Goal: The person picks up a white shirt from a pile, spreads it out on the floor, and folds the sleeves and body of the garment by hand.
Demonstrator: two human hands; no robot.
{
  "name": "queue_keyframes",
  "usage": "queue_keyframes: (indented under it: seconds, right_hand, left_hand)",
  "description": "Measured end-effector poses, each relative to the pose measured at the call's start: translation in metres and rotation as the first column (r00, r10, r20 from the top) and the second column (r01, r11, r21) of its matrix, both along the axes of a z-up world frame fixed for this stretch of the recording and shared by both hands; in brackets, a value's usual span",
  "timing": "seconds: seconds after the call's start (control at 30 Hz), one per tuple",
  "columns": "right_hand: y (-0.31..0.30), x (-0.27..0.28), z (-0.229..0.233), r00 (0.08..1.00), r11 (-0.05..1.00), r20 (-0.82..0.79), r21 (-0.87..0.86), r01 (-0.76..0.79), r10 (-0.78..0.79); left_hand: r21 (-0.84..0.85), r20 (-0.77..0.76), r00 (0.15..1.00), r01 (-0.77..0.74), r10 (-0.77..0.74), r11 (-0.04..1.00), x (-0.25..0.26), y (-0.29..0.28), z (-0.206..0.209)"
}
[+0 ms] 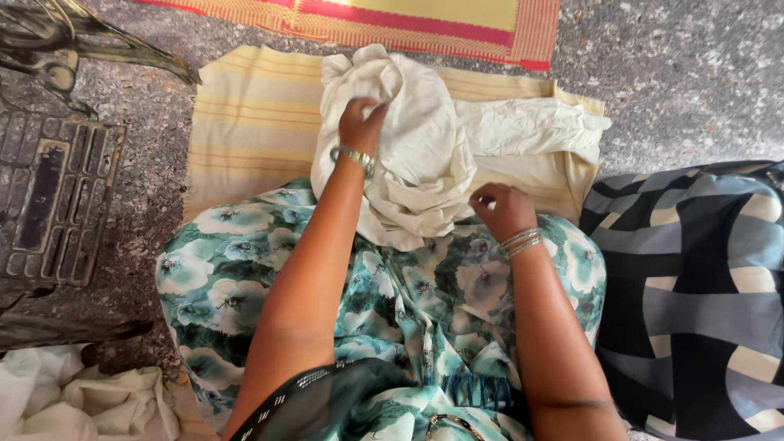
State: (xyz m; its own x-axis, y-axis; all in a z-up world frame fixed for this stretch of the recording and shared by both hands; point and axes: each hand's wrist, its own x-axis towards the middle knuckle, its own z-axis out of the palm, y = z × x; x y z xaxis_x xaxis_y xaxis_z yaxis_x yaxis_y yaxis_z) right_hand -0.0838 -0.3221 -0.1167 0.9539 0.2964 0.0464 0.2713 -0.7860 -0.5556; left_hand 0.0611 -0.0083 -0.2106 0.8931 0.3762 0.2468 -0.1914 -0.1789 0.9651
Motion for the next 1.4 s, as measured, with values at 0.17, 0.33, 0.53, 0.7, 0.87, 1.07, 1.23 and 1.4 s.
queue_keyframes:
  seconds: [0.17,0.33,0.53,0.7,0.87,1.07,1.23,1.4]
  right_hand:
    - [0.023,0.014,-0.001,0.993,0.961,0.064,0.263,0.083,-0.103]
    - [0.08,0.036,-0.049,0.991,0.972,0.102,0.226,0.067,-0.091]
    - [0.117,0.058,-0.132,0.981,0.938,-0.169,-0.314,-0.144,0.094]
    - [0.11,0.059,-0.132,0.923,0.912,-0.379,-0.399,-0.101,-0.063]
    - [0.11,0.06,-0.128,0.945,0.954,-0.304,-0.299,0.029,-0.124]
    - [0.08,0.067,-0.074,0.899,0.916,0.267,0.3,0.265,-0.348]
    - [0.036,0.044,0.006,0.799,0.591,0.31,0.804,0.069,-0.515]
    - [0.028,-0.002,0.064,0.706,0.65,0.462,0.76,-0.003,-0.536]
  left_hand:
    - [0.271,-0.162,0.955,-0.199,0.248,0.942,-0.095,0.016,-0.038]
    - [0.625,-0.341,0.845,-0.124,0.412,0.771,-0.137,-0.006,-0.006]
    - [0.84,-0.362,0.708,-0.034,0.606,0.542,-0.143,-0.013,0.015]
    - [0.674,-0.469,0.697,-0.115,0.543,0.729,-0.128,0.01,-0.057]
    - [0.454,-0.484,0.77,-0.186,0.416,0.872,-0.125,0.021,-0.073]
    - [0.282,-0.316,0.887,-0.251,0.336,0.926,-0.128,0.031,-0.041]
    - [0.247,-0.005,0.924,-0.37,0.383,0.896,-0.142,0.02,0.063]
    - [0.205,0.009,0.964,-0.263,0.267,0.943,-0.195,-0.006,0.147]
